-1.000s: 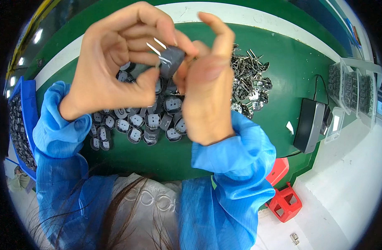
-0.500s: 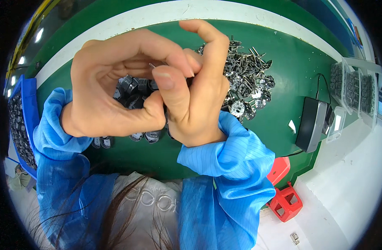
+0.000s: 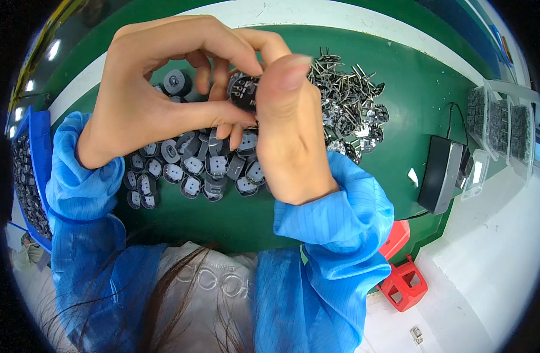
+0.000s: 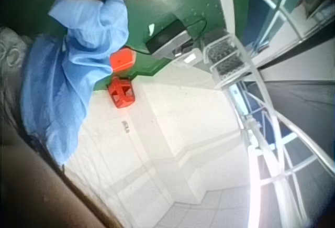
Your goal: The person assembles small electronic components by hand. They pick up gray plastic housings and metal pin connectors from a green work surface, insert the pins into the housings, and place the finished units back on the table. The process is repeated continuously throughout the clip.
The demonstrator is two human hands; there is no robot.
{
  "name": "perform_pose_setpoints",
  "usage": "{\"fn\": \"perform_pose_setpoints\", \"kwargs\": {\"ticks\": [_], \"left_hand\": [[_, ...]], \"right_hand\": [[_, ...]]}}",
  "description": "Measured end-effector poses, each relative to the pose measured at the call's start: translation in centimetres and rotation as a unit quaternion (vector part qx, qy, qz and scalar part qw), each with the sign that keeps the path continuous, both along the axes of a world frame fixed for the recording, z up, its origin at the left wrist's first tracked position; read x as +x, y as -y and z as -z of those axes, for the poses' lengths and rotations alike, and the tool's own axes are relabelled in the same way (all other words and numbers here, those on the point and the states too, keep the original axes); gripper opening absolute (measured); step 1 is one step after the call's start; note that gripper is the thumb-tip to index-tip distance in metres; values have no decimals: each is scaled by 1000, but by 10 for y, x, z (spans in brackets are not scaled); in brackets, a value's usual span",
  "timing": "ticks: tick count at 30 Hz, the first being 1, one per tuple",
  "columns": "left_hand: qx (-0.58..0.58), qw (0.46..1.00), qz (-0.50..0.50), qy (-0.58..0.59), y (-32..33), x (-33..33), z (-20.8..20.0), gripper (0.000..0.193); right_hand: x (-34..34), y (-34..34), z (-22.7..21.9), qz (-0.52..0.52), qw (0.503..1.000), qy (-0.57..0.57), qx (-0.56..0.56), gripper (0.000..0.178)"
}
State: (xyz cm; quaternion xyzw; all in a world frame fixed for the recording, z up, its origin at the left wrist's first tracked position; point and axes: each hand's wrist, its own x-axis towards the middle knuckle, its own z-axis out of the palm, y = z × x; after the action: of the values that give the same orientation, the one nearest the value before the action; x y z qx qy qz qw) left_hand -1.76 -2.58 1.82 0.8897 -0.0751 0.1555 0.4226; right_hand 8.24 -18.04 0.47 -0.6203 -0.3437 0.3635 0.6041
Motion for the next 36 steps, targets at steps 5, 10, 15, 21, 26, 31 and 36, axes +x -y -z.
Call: {"fn": "perform_pose_setpoints", "kwargs": {"ticks": [5, 10, 15, 21, 26, 31, 36], "left_hand": [[-84, 994, 47, 47, -11, 1, -2, 39], [-77, 990, -7, 115, 4, 4, -1, 37], [-169, 970, 17, 172, -2, 15, 32, 35], [-165, 971, 21, 170, -2, 18, 33, 33], [-197, 980, -32, 2, -2, 1, 13, 32], [-304, 950, -45, -59, 8, -4, -10, 36], [-426, 896, -45, -116, 1, -3, -10, 38]], "right_hand": [[4, 2, 5, -3, 998, 56, 7, 99], [5, 3, 14, 18, 1000, -6, -8, 102], [5, 4, 0, 37, 997, 39, -49, 107], [2, 2, -2, 48, 997, 54, -34, 107], [11, 4, 3, 17, 996, 70, -48, 115], [3, -2, 14, 165, 971, 171, 24, 101], [45, -8, 22, -21, 816, 539, 209, 111]]}}
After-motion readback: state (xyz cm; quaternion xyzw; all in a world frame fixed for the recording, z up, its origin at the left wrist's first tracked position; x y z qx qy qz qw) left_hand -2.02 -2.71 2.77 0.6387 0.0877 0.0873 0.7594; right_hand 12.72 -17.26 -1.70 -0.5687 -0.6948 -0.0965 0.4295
